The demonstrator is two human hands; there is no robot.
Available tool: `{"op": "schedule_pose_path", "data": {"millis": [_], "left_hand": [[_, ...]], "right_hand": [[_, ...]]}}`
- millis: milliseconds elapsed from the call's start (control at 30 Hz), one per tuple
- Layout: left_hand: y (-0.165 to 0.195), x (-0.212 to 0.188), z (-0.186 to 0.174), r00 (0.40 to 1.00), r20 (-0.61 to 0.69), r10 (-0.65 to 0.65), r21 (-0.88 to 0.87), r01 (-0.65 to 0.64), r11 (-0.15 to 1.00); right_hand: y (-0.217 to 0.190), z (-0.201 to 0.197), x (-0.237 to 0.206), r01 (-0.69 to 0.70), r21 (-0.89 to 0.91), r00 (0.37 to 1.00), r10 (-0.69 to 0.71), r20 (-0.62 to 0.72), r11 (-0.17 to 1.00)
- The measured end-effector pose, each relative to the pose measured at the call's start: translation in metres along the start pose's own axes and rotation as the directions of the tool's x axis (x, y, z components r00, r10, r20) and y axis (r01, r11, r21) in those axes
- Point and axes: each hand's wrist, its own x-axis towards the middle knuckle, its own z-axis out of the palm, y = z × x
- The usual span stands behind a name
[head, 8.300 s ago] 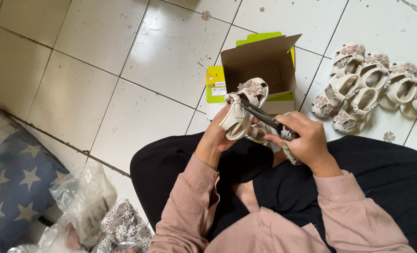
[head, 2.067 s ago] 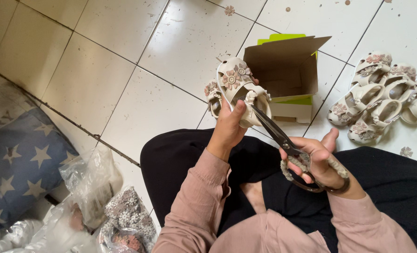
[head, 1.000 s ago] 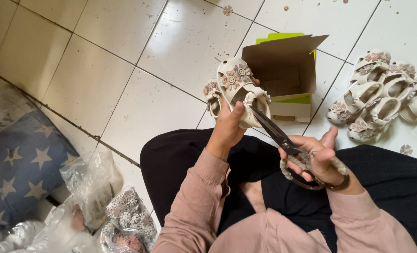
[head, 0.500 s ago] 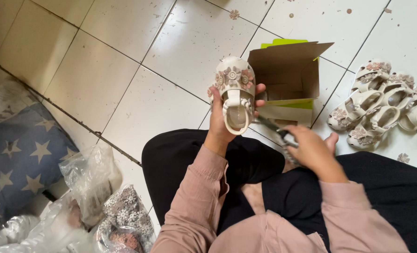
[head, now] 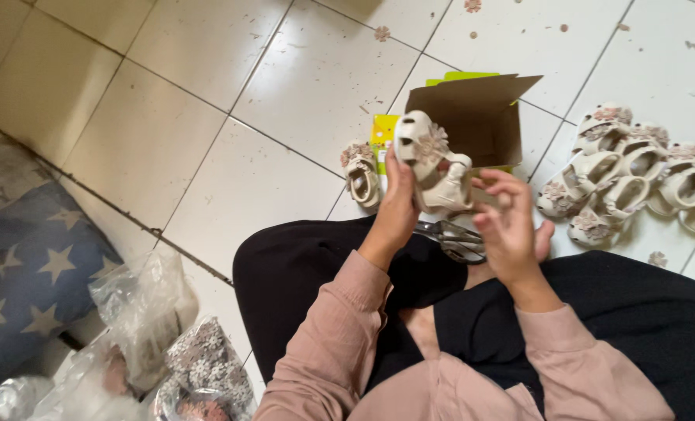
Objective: The person sits on the floor and uses shears to trim excess material from the heel of a beige child's sandal. After trimming, the sandal is placed into a green and yellow shoebox, which is then closed and stacked with other boxes. The process is repeated for multiple sandals.
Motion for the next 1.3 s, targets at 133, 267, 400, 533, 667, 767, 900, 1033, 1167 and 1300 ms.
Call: {"op": "schedule_pose_path", "data": {"millis": [133, 267, 400, 533, 667, 767, 900, 1033, 1167, 1300], "left_hand": [[-0.007, -0.007, 0.006, 0.969, 0.199, 0.146, 0.287, -0.2, 0.937], [0.001, 0.025, -0.028, 0.94, 0.066, 0.335, 0.708, -0.281, 0.648], [-0.001, 0.059, -0.047, 0.932, 0.061, 0.358, 0.921, -0.191, 0.341], [0.003, 0.072, -0.057, 0.993, 0.014, 0.116, 0.927, -0.057, 0.372], [0.015, 0.07, -0.067, 0.993, 0.114, 0.026, 0.902, -0.115, 0.416], [0.022, 0.069, -0.07, 0.984, 0.174, 0.042, 0.873, -0.174, 0.455], [0.023, 0.069, -0.07, 0.993, 0.11, -0.042, 0.909, -0.083, 0.408], [0.013, 0.069, -0.075, 0.993, 0.11, -0.034, 0.901, -0.086, 0.426], [0.004, 0.067, -0.097, 0.951, 0.057, 0.304, 0.937, -0.156, 0.312], [-0.001, 0.059, -0.122, 0.908, -0.378, 0.181, 0.921, 0.349, 0.172]], "right_hand": [[-0.006, -0.008, 0.016, -0.251, 0.376, 0.936, 0.323, -0.142, 0.892], [-0.017, -0.049, 0.045, -0.36, 0.74, 0.812, 0.582, -0.051, 0.568], [-0.022, -0.064, 0.076, -0.382, 0.706, 0.843, 0.538, 0.002, 0.597], [-0.021, -0.064, 0.123, -0.357, -0.065, 0.927, 0.362, 0.098, 0.932], [0.011, -0.032, 0.151, 0.111, -0.873, 0.881, 0.359, 0.308, 0.476], [0.046, -0.004, 0.145, 0.229, -0.889, 0.926, 0.194, 0.325, 0.397], [0.082, 0.005, 0.138, 0.359, -0.933, 0.894, 0.282, 0.349, 0.015], [0.086, 0.004, 0.144, 0.342, -0.939, 0.883, 0.337, 0.327, 0.016], [0.051, -0.001, 0.141, 0.176, -0.971, 0.912, 0.345, 0.223, 0.163], [-0.003, -0.015, 0.103, 0.069, -0.858, 0.994, 0.034, 0.1, 0.509]]}}
